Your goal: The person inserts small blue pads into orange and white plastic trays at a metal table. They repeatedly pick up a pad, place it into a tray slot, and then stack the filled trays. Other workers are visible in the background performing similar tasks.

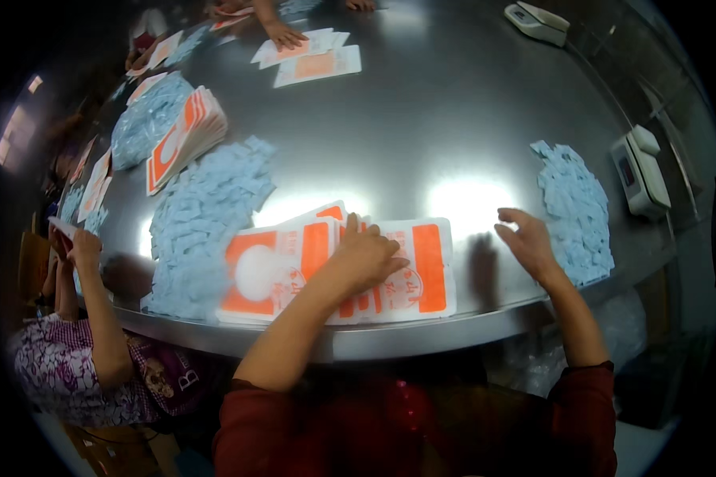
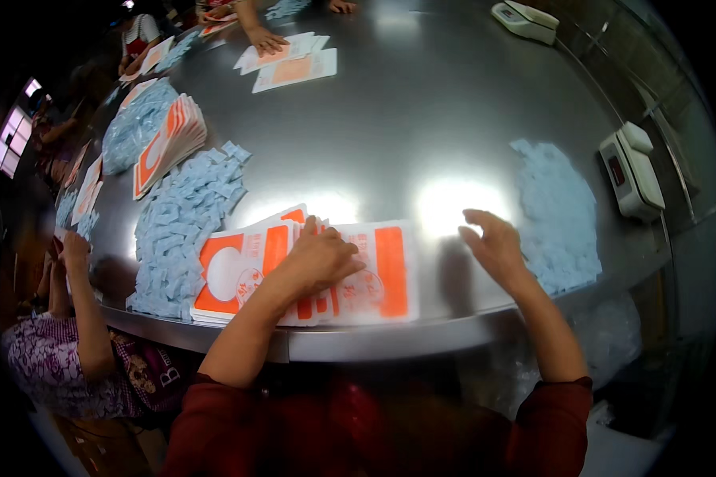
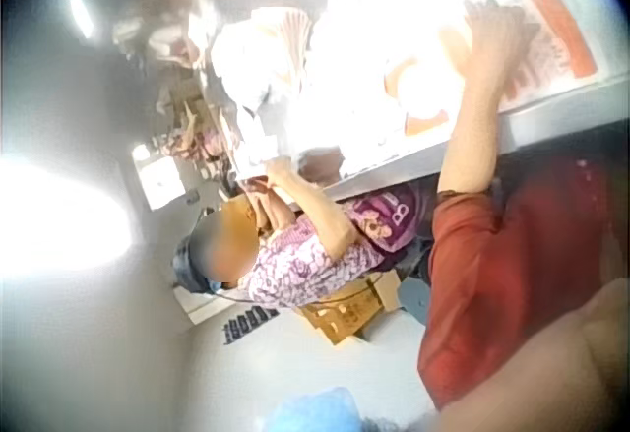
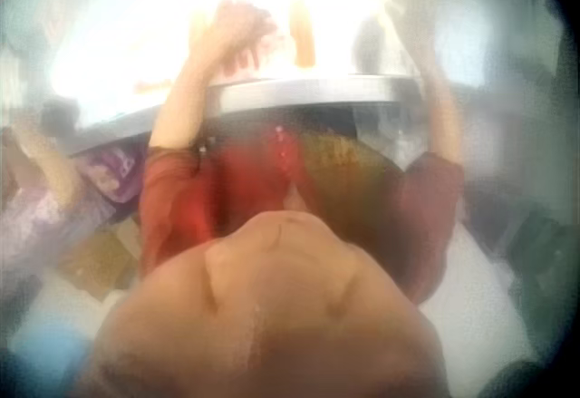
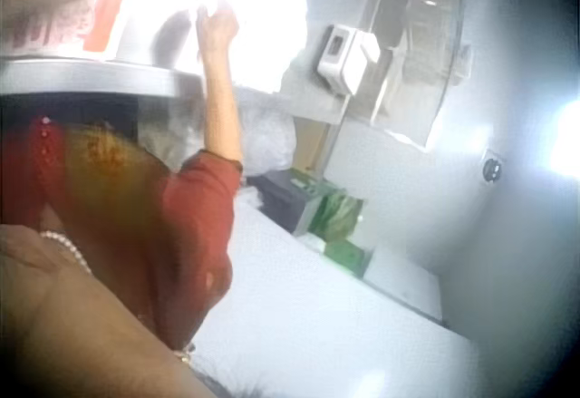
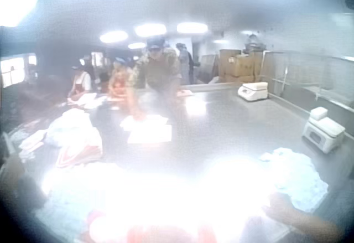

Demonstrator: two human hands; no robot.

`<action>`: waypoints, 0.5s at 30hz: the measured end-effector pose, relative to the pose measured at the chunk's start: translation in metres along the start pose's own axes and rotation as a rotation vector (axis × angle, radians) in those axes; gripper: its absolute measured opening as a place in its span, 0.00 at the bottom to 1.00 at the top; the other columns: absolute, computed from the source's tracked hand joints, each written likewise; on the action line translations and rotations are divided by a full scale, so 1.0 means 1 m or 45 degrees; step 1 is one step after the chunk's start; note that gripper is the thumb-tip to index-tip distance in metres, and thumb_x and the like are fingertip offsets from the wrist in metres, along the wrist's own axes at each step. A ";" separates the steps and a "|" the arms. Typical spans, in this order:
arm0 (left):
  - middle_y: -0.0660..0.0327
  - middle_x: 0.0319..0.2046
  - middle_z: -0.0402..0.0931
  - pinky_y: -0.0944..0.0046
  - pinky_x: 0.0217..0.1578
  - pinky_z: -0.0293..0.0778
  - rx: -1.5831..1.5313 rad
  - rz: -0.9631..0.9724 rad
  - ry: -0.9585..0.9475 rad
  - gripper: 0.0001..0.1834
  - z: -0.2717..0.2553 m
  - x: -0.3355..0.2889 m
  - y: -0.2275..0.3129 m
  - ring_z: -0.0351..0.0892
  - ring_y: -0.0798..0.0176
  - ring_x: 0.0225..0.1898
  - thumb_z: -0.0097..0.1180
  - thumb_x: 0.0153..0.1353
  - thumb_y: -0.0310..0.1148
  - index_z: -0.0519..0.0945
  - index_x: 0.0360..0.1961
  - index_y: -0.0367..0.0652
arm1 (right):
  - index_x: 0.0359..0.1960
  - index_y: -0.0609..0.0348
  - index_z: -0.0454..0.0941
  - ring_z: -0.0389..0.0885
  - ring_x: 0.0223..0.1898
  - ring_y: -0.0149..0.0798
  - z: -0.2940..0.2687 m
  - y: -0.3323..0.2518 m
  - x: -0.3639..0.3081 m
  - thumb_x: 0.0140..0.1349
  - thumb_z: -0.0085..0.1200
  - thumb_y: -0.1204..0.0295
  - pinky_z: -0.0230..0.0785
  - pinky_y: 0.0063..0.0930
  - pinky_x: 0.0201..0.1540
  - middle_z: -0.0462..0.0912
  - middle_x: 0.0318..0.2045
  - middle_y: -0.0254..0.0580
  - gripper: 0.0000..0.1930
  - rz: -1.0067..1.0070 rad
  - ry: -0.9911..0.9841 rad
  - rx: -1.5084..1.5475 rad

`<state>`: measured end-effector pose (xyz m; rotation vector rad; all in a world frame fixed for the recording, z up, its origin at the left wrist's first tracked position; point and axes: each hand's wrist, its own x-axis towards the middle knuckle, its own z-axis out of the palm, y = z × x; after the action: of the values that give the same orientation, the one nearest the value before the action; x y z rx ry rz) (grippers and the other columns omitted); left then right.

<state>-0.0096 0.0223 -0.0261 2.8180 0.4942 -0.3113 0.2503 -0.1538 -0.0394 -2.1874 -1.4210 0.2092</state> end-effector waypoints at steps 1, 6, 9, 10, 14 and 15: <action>0.57 0.36 0.79 0.40 0.62 0.46 -0.013 0.009 0.014 0.18 -0.001 -0.001 0.001 0.73 0.55 0.49 0.44 0.64 0.44 0.79 0.42 0.44 | 0.46 0.64 0.76 0.79 0.42 0.45 -0.017 0.025 -0.006 0.59 0.54 0.68 0.72 0.31 0.43 0.80 0.43 0.50 0.16 -0.045 0.130 -0.143; 0.57 0.31 0.78 0.43 0.63 0.49 -0.001 0.002 0.191 0.13 0.001 -0.010 0.005 0.73 0.56 0.46 0.51 0.60 0.36 0.80 0.41 0.41 | 0.53 0.59 0.71 0.70 0.55 0.50 -0.074 0.118 -0.044 0.54 0.55 0.66 0.63 0.37 0.56 0.73 0.53 0.49 0.24 0.234 0.140 -0.534; 0.57 0.31 0.78 0.42 0.63 0.50 0.030 -0.024 0.127 0.12 -0.008 -0.006 0.014 0.74 0.56 0.46 0.51 0.59 0.35 0.80 0.40 0.41 | 0.55 0.57 0.70 0.67 0.57 0.51 -0.080 0.140 -0.064 0.53 0.54 0.63 0.58 0.38 0.60 0.70 0.56 0.52 0.26 0.341 -0.102 -0.418; 0.57 0.31 0.78 0.42 0.63 0.50 0.038 -0.042 0.109 0.12 -0.009 -0.007 0.015 0.74 0.56 0.46 0.51 0.59 0.34 0.80 0.40 0.41 | 0.54 0.58 0.70 0.68 0.57 0.51 -0.076 0.140 -0.070 0.53 0.55 0.63 0.58 0.39 0.59 0.70 0.55 0.52 0.26 0.293 -0.067 -0.460; 0.56 0.30 0.78 0.43 0.62 0.51 0.027 -0.029 0.191 0.12 -0.005 -0.007 0.012 0.74 0.57 0.45 0.52 0.58 0.34 0.80 0.40 0.41 | 0.52 0.60 0.72 0.70 0.53 0.50 -0.065 0.104 -0.055 0.53 0.55 0.63 0.62 0.39 0.55 0.73 0.51 0.50 0.25 0.414 -0.233 -0.810; 0.56 0.31 0.78 0.44 0.63 0.51 -0.049 0.000 0.264 0.12 0.002 -0.007 0.007 0.74 0.57 0.45 0.51 0.59 0.34 0.80 0.40 0.41 | 0.51 0.60 0.72 0.71 0.52 0.50 -0.064 0.084 -0.046 0.53 0.55 0.62 0.63 0.39 0.54 0.74 0.50 0.50 0.24 0.512 -0.354 -0.939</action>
<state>-0.0137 0.0134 -0.0245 2.8266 0.5366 -0.0082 0.3237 -0.2424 -0.0335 -3.1572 -1.3102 0.1445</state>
